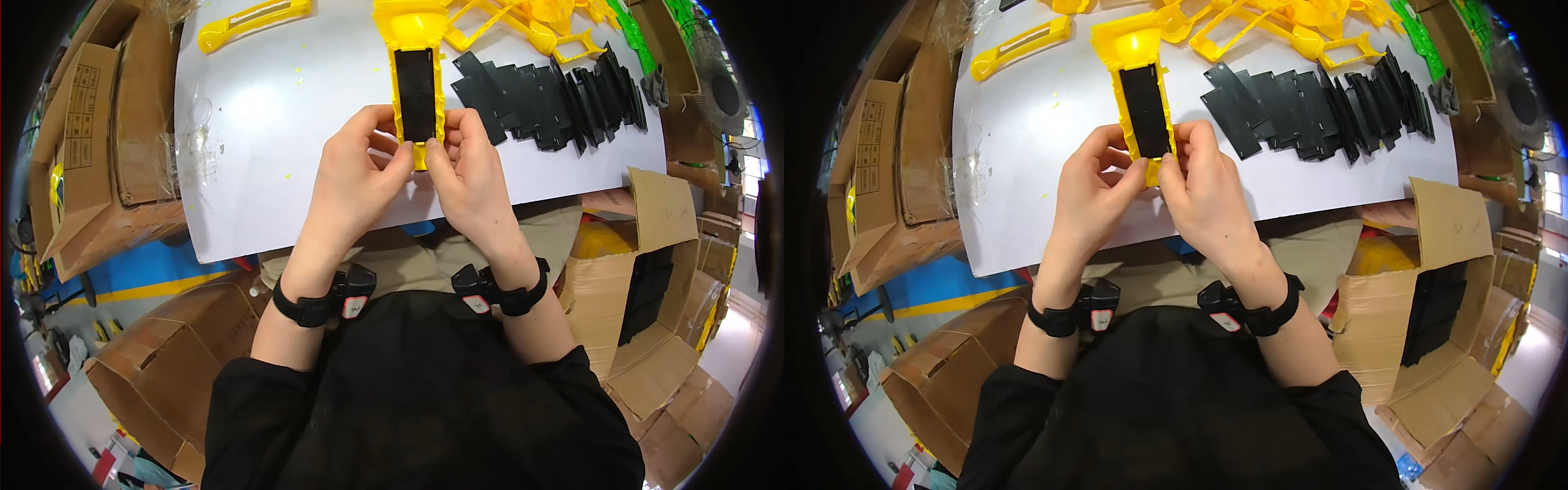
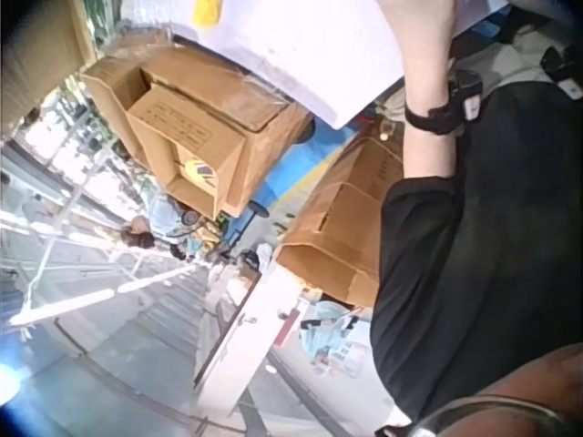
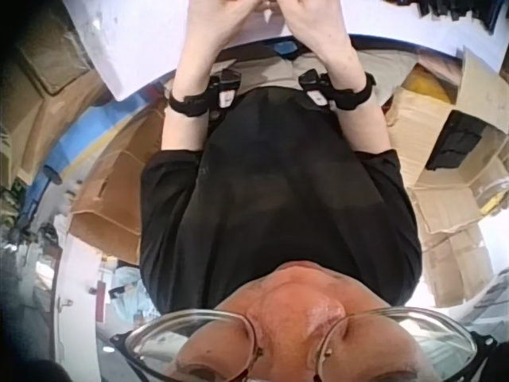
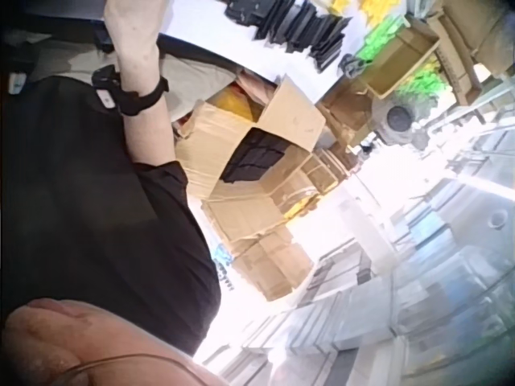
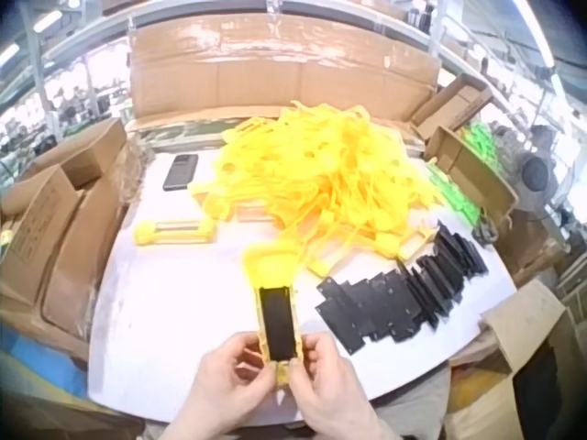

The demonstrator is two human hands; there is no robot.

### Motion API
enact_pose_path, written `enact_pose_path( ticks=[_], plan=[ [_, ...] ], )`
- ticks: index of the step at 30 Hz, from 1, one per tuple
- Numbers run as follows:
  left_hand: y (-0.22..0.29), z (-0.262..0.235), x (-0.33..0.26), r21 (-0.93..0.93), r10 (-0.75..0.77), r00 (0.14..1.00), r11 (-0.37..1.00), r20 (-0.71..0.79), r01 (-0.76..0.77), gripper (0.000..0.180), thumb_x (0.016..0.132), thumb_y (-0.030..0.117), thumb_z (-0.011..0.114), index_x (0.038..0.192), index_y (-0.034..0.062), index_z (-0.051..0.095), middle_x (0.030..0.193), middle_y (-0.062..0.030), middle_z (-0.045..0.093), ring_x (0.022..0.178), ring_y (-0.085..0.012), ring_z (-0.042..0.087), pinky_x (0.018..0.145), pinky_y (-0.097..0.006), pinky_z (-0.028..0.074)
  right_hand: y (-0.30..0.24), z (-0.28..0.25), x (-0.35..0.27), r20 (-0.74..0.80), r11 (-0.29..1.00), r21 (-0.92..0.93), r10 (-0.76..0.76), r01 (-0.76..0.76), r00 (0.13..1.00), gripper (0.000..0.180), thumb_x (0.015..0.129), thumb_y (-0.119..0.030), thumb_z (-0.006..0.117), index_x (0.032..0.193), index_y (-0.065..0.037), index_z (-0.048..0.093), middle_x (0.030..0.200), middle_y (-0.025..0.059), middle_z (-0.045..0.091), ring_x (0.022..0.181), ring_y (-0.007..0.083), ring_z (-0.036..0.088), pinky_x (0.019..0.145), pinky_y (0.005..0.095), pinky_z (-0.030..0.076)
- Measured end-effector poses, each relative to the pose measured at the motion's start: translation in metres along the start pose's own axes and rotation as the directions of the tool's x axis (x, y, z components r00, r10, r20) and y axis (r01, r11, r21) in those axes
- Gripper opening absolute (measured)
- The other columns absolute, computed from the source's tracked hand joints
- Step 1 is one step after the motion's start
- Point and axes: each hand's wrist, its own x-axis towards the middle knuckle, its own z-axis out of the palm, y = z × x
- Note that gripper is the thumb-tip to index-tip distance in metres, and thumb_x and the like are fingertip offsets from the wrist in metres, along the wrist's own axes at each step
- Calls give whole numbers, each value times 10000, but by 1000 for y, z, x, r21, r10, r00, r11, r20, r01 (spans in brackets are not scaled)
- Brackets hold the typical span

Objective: The recorder is assembling solar-powered flashlights by inserting the solar panel components into yellow plastic casings.

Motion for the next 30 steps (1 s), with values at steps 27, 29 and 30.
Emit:
enact_pose_path(
  ticks=[27, 29, 30],
  plan=[
    [49, 4, -12, -279, -52, 996, 958, 79, 72, 200, 951, 37, 355, 1151, 19, 343, 837, -66, 514, 583, -83, 495, 478, -237, 432, -73, 12, 21, -45, 999, -39, 13, -15, 999, 244, 966, -202, 480, 982, 39, 444, 908, 237, 527, 819, 386, 519, 719, 439, 420],
    [64, -14, -19, -330, -151, 976, 923, 158, 196, 235, 938, 18, 348, 1168, 27, 304, 852, -88, 514, 565, -120, 529, 472, -268, 466, -93, 11, 21, 87, 983, 92, 149, -157, 985, 296, 940, -231, 532, 1054, 34, 468, 981, 206, 540, 879, 339, 543, 772, 400, 444],
    [83, -26, -26, -309, -143, 981, 934, 130, 177, 235, 938, 18, 348, 1168, 27, 304, 852, -88, 514, 565, -120, 529, 472, -268, 466, -110, 8, 15, 191, 937, 206, 245, -283, 951, 336, 923, -247, 561, 1094, 30, 481, 1021, 188, 545, 918, 312, 553, 806, 378, 454]
  ],
)
